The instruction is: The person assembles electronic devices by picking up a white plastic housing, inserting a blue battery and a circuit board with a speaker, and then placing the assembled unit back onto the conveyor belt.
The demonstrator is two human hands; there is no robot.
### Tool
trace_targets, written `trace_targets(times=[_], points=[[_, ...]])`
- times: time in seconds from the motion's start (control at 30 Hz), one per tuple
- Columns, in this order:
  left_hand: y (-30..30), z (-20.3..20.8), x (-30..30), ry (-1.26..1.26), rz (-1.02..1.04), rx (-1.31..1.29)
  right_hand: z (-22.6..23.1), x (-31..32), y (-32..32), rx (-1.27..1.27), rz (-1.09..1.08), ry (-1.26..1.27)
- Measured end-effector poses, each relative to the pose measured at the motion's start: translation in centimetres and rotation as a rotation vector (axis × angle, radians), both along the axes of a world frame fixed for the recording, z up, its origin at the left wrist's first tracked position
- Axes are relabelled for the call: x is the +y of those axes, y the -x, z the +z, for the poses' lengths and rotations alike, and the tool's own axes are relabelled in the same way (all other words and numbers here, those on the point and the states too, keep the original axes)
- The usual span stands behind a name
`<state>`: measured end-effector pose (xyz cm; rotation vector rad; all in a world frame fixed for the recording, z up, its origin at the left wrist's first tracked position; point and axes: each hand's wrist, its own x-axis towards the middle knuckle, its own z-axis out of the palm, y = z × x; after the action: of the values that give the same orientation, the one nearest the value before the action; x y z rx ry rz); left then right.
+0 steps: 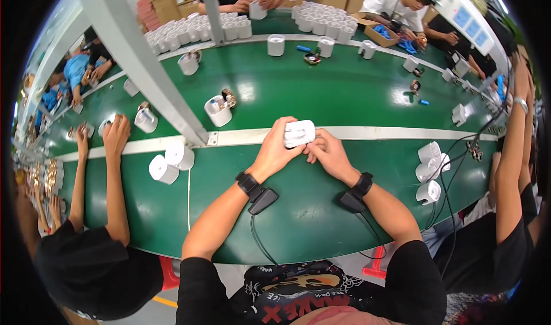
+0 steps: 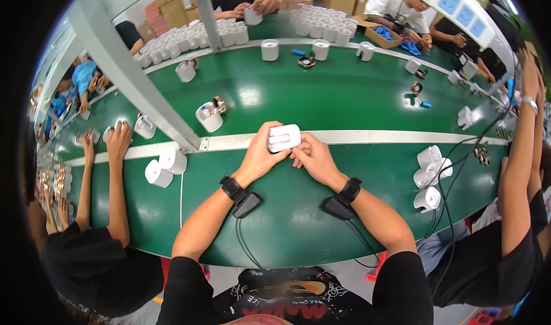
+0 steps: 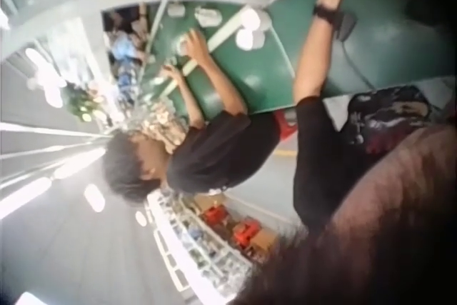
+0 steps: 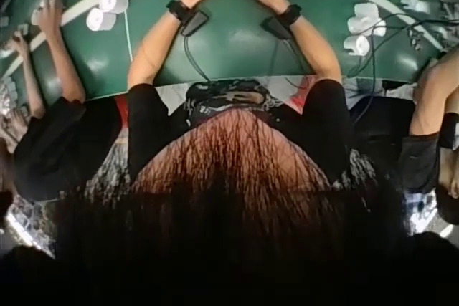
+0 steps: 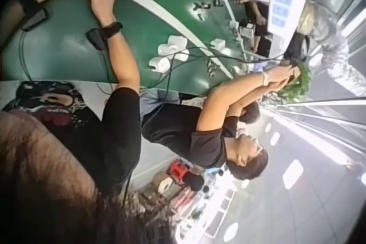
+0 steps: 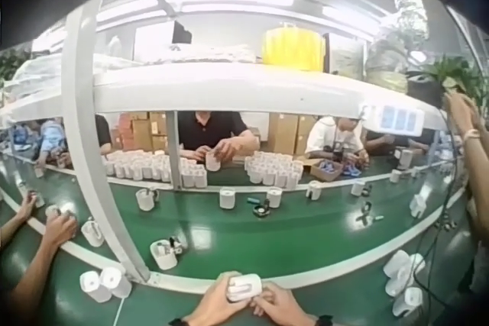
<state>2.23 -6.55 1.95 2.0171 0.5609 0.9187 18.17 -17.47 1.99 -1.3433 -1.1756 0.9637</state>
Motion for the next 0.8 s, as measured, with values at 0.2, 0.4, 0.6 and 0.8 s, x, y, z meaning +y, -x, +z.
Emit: trace_targets(times=[0.2,0.4,0.6,0.8], points=[[0.04,0.02,-0.24,0.038,-0.040,0.032,0.48,-0.39,0.21,-0.022,0.012,0.008],[-0.03,0.17,-0.23,0.045,-0.036,0.042,0.59,-0.16,0.06,-0.013,0.022,0.000],[-0.09,0.33,-0.36,0.022,-0.026,0.035,0.51,-0.08,0.00,-0.025,0.023,-0.011],[-0.15,0.33,-0.30,0.065,-0.036,0.033,0.28,-0.06,-0.10,-0.004,0.027,-0.023]])
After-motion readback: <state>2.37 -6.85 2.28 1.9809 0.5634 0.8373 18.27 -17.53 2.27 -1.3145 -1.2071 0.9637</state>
